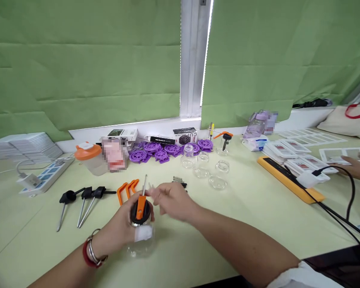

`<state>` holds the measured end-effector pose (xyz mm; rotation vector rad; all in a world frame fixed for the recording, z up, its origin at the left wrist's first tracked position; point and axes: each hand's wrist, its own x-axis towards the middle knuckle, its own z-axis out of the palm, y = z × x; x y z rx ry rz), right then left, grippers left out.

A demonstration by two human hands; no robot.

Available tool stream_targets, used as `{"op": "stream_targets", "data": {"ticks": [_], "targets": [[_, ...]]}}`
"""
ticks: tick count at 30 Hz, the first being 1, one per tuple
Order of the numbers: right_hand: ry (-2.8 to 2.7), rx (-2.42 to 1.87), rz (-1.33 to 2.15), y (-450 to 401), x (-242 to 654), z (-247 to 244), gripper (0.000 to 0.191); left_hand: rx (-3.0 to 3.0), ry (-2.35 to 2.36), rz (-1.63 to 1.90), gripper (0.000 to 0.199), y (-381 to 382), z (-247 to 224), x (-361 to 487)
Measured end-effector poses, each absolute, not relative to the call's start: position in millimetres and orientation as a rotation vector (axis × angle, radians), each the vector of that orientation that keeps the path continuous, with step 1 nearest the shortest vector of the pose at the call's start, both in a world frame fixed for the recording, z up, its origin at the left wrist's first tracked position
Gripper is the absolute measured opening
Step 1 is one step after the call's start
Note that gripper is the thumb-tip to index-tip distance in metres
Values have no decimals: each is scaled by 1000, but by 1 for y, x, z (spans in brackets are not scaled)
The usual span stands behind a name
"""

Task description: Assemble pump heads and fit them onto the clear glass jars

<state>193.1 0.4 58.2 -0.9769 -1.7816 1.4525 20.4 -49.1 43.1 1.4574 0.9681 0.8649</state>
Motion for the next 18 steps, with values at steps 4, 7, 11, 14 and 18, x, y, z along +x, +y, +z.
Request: {"op": "stream_targets", "data": {"ticks": [4, 7, 11, 14, 18], "targets": [[-1373, -1107, 1651, 33, 198, 38, 50, 1173, 538, 770, 64, -42, 26, 5], [-1300, -1100, 1773, 40, 197, 27, 47, 998, 413, 794, 62, -40, 11, 2], [-1259, -1178, 1859, 35, 197, 17, 51, 855, 296, 813, 67, -38, 1, 0], [-1206, -1122, 1934, 34, 198, 12, 50, 815, 268, 790, 67, -36, -1, -1], [-1085, -1053, 1873, 35, 195, 5, 46, 800, 309, 836, 61, -36, -2, 0]]}}
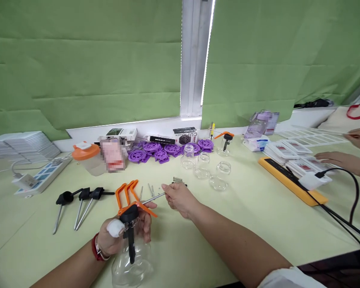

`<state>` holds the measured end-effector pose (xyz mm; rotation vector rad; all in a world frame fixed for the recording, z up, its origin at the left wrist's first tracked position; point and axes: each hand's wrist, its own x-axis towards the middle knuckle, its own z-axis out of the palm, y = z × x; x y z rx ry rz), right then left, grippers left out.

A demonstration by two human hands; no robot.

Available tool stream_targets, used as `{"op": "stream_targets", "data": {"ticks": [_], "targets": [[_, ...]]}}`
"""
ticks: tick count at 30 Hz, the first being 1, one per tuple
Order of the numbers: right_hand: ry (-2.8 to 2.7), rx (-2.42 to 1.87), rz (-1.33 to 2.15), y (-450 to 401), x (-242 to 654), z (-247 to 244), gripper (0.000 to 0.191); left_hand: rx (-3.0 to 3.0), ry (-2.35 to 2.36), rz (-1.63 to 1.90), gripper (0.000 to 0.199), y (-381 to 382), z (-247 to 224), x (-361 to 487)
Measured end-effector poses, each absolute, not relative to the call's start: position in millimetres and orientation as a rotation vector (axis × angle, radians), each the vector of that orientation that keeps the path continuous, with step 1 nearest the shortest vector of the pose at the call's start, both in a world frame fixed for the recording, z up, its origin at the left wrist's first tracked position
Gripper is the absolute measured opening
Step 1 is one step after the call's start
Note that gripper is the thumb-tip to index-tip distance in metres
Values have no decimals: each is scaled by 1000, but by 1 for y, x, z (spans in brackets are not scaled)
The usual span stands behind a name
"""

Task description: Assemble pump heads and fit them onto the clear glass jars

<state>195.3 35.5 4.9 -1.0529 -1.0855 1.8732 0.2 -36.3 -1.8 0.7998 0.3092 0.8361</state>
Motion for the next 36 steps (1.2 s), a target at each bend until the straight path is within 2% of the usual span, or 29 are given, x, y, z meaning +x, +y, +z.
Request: {"op": "stream_targets", "data": {"ticks": [7, 11, 16, 18, 22, 26, 30, 36], "targets": [[-1111, -981, 1794, 37, 191, -3, 46, 827, 391, 958, 54, -38, -3, 8], [-1189, -913, 1721, 40, 194, -2, 37, 809, 435, 935, 50, -34, 0, 3], [-1185, -954, 1812, 43, 197, 2, 38, 752, 463, 926, 42, -26, -4, -9], [-1209, -1042, 1793, 44, 197, 3, 42, 755, 452, 911, 44, -24, -7, -11], [-1261, -947, 1758, 45, 199, 4, 33, 772, 399, 904, 48, -21, -12, -14], [-1272, -1052, 1787, 46, 202, 5, 36, 783, 398, 898, 46, -20, -12, -14], [-1242, -934, 1799, 46, 204, 6, 30, 782, 418, 900, 48, -19, -9, -14], [-1218, -1020, 1851, 47, 203, 6, 36, 764, 417, 913, 49, -19, -5, -15]]}}
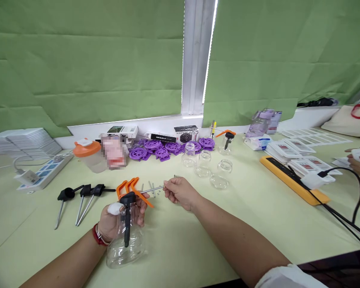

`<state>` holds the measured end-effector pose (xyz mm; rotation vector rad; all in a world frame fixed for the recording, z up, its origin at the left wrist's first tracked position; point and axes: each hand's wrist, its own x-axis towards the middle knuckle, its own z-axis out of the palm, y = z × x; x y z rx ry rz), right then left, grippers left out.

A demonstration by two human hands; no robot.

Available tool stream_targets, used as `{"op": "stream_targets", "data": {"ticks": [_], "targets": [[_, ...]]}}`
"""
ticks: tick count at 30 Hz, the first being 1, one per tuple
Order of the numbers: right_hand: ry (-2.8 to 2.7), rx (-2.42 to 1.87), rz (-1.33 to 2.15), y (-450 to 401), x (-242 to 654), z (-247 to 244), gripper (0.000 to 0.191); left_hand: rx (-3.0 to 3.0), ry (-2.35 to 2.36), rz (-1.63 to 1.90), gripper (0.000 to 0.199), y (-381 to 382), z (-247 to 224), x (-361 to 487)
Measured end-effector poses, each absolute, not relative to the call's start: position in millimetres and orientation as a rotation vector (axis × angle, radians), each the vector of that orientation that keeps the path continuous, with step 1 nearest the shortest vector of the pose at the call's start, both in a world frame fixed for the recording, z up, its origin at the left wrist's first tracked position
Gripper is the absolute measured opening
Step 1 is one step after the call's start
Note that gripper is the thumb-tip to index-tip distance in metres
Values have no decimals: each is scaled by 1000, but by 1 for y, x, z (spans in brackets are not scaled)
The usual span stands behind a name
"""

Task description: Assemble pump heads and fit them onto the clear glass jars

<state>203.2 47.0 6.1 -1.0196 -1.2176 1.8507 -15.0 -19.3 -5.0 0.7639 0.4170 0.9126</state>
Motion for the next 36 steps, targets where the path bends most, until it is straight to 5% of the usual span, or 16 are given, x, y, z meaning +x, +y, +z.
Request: {"op": "stream_targets", "data": {"ticks": [9, 17, 20, 27, 36], "targets": [[-1212, -1051, 1922, 47, 203, 5, 40, 761, 442, 905, 51, -18, -6, -17], [-1337, -943, 1725, 50, 207, 5, 25, 759, 395, 933, 51, -18, -7, -18], [-1706, -1129, 1343, 54, 209, 2, 10, 753, 389, 979, 51, -17, -5, -20], [-2710, -1147, 91, 49, 195, -10, 20, 736, 404, 1084, 53, -16, 1, -22], [-2697, -1224, -25, 51, 187, -12, 22, 756, 404, 1076, 50, -18, -2, -22]]}}
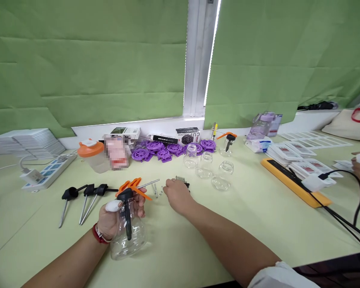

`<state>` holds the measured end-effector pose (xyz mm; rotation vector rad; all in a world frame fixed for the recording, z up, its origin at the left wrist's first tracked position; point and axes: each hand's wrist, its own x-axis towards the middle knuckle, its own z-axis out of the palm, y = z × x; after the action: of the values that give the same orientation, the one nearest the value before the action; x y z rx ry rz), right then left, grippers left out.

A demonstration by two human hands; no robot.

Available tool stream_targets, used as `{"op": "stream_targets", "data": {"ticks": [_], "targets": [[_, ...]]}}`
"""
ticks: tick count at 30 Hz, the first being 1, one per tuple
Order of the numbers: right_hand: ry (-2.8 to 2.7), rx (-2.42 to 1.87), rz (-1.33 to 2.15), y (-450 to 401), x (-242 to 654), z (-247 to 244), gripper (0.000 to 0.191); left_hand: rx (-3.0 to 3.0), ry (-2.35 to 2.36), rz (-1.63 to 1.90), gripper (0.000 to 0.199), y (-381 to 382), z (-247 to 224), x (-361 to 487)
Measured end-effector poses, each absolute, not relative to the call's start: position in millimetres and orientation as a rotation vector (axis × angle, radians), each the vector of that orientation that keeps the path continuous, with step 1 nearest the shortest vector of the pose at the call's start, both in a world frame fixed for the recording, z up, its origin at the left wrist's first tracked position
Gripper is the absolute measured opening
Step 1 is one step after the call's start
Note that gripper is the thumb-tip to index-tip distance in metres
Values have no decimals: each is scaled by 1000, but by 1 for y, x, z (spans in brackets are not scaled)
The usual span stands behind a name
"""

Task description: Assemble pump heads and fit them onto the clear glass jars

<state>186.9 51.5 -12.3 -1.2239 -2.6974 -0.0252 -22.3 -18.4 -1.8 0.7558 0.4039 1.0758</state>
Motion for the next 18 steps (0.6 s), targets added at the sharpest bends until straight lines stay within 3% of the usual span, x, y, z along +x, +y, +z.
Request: {"op": "stream_targets", "data": {"ticks": [5, 11, 13, 16, 18], "targets": [[-2349, -1114, 659, 35, 195, 2, 31, 695, 404, 1199, 47, -22, 6, -21], [-1567, -604, 2281, -8, 193, 11, 60, 644, 359, 1374, 56, -30, 7, -14], [-1248, -546, 2437, -17, 191, 11, 63, 731, 383, 1329, 61, -30, 6, -14], [-1018, -691, 2403, -21, 195, 10, 54, 944, 524, 1258, 63, -28, 9, -16], [-963, -831, 2364, -20, 201, 11, 48, 1130, 673, 1246, 55, -26, 11, -17]]}}
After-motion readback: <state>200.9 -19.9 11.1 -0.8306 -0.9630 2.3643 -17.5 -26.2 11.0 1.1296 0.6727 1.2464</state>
